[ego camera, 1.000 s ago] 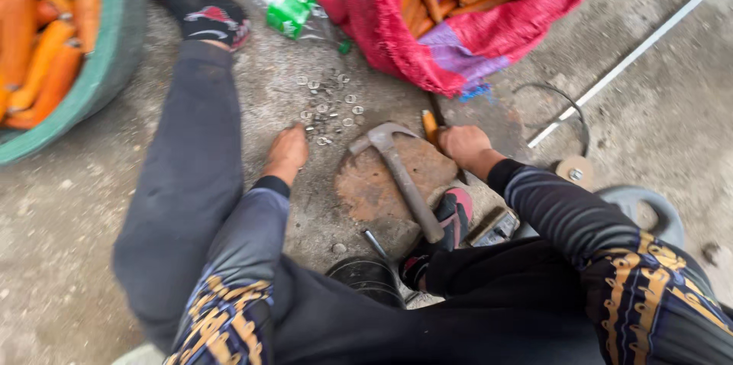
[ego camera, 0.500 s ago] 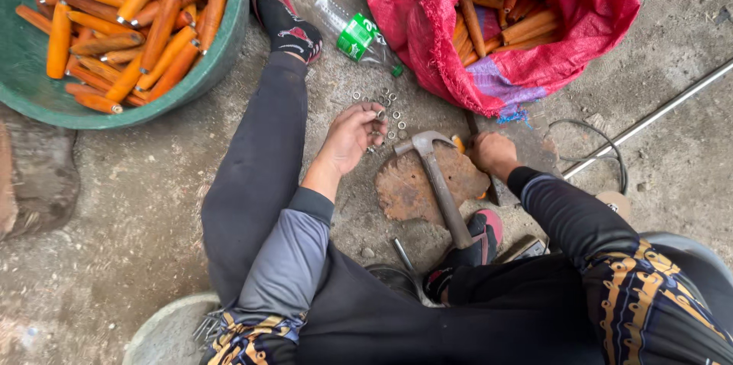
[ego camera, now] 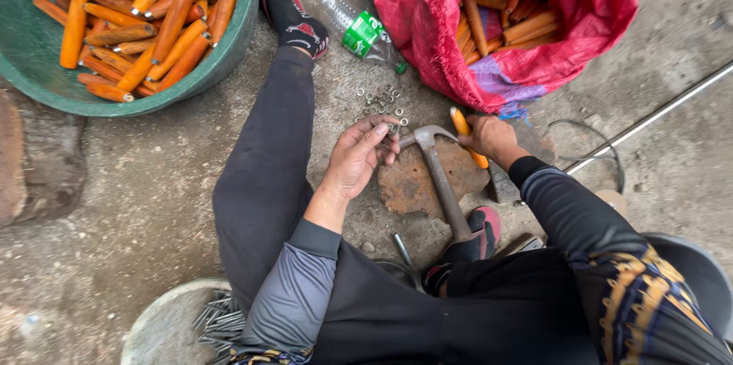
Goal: The person sits on the ground and repeatedly picks up orange cylindrical objects, inserts metal rods into them, and hammers metal washers onto the rods. Finished assemblies are placed into a green basin.
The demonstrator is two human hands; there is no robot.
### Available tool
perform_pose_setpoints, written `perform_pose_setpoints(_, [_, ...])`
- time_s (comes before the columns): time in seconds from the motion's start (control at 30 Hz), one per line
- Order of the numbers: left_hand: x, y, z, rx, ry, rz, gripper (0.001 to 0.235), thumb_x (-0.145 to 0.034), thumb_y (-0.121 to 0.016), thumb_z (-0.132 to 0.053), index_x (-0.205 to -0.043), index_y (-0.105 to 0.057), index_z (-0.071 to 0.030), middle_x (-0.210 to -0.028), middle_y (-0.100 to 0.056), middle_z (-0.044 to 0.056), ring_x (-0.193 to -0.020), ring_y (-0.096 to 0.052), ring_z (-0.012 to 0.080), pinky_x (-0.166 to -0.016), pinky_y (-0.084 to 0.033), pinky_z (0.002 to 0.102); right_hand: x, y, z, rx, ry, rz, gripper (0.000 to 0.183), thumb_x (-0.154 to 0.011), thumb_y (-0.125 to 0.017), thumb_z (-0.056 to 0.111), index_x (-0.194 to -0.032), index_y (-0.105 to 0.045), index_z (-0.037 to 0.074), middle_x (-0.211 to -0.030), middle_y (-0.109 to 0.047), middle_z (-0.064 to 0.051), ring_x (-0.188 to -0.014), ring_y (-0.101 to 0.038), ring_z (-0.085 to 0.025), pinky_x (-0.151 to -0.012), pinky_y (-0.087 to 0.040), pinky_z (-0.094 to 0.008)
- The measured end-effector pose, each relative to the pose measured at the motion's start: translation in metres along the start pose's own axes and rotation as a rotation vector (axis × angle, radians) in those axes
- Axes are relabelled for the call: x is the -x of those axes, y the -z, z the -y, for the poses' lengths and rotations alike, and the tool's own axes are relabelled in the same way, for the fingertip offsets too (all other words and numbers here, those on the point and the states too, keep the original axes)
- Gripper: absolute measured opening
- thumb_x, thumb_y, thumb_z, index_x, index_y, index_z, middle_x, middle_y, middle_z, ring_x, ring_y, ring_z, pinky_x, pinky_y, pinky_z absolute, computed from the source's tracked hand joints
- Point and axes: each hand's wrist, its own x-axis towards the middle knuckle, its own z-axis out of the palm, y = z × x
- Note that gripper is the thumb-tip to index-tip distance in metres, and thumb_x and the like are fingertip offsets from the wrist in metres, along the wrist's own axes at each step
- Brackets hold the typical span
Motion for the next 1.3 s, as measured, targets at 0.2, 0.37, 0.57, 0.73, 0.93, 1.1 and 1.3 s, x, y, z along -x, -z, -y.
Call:
perform_pose_setpoints(0.2, [-0.014, 0.002, 0.01, -0.165, -0.046, -0.105, 0.023, -0.104, -0.063, -0.017, -0.12, -0.069, -0.001, -0.099, -0.068, 0.005, -0.087, -0.065, 0.0126, -0.072, -0.054, 0.028, 0.091, 0.147, 0.052, -0.363, 0.216, -0.216, 0.047, -0.095, -0.066, 0.041, -0.126, -0.06, 0.005, -0.096, -0.071, -0.025, -0.091, -0.071, -0.042, -0.078, -0.055, -0.051])
perform_pose_setpoints(0.37, [-0.016, -0.006, 0.018, -0.188, -0.029, -0.021, 0.023, -0.104, -0.063, -0.019, -0.118, -0.069, -0.001, -0.097, -0.067, 0.004, -0.085, -0.065, 0.0114, -0.07, -0.054, 0.027, 0.201, 0.187, 0.112, -0.505, 0.341, -0.285, 0.045, -0.099, -0.063, 0.036, -0.129, -0.059, 0.004, -0.099, -0.07, -0.025, -0.091, -0.07, -0.043, -0.076, -0.054, -0.049])
perform_pose_setpoints(0.57, [-0.011, -0.009, 0.029, -0.158, -0.015, 0.054, 0.023, -0.103, -0.064, -0.018, -0.117, -0.069, 0.0, -0.1, -0.069, 0.004, -0.086, -0.065, 0.0115, -0.073, -0.057, 0.028, 0.234, 0.187, 0.135, -0.453, 0.377, -0.343, 0.044, -0.098, -0.064, 0.035, -0.129, -0.059, 0.004, -0.111, -0.07, -0.022, -0.099, -0.067, -0.043, -0.081, -0.054, -0.048])
perform_pose_setpoints(0.73, [-0.013, -0.01, 0.031, -0.09, 0.005, 0.084, 0.023, -0.102, -0.065, -0.018, -0.117, -0.067, 0.0, -0.097, -0.068, 0.005, -0.085, -0.066, 0.0125, -0.074, -0.059, 0.031, 0.236, 0.196, 0.131, -0.427, 0.34, -0.306, 0.044, -0.097, -0.065, 0.036, -0.127, -0.062, 0.005, -0.108, -0.071, -0.021, -0.095, -0.069, -0.043, -0.079, -0.055, -0.048])
perform_pose_setpoints(0.93, [-0.015, -0.006, 0.035, -0.241, -0.056, 0.168, 0.025, -0.105, -0.064, -0.019, -0.119, -0.068, 0.001, -0.098, -0.067, 0.004, -0.086, -0.065, 0.0113, -0.076, -0.06, 0.03, 0.237, 0.205, 0.124, -0.326, 0.389, -0.306, 0.045, -0.097, -0.063, 0.037, -0.128, -0.064, 0.005, -0.106, -0.071, -0.021, -0.091, -0.069, -0.044, -0.075, -0.055, -0.05])
perform_pose_setpoints(1.1, [-0.015, -0.006, 0.032, -0.327, -0.026, 0.169, 0.022, -0.103, -0.065, -0.015, -0.117, -0.066, 0.001, -0.097, -0.068, 0.005, -0.08, -0.066, 0.0122, -0.073, -0.06, 0.029, 0.235, 0.205, 0.119, -0.371, 0.368, -0.222, 0.042, -0.097, -0.064, 0.037, -0.127, -0.065, 0.008, -0.098, -0.072, -0.021, -0.088, -0.069, -0.042, -0.074, -0.054, -0.05])
perform_pose_setpoints(1.3, [-0.014, -0.012, 0.027, -0.314, -0.012, 0.164, 0.022, -0.102, -0.065, -0.013, -0.118, -0.064, 0.002, -0.093, -0.066, 0.005, -0.078, -0.066, 0.0127, -0.072, -0.062, 0.03, 0.228, 0.185, 0.119, -0.509, 0.366, -0.247, 0.042, -0.096, -0.067, 0.036, -0.125, -0.064, 0.006, -0.089, -0.071, -0.023, -0.082, -0.07, -0.041, -0.071, -0.054, -0.047])
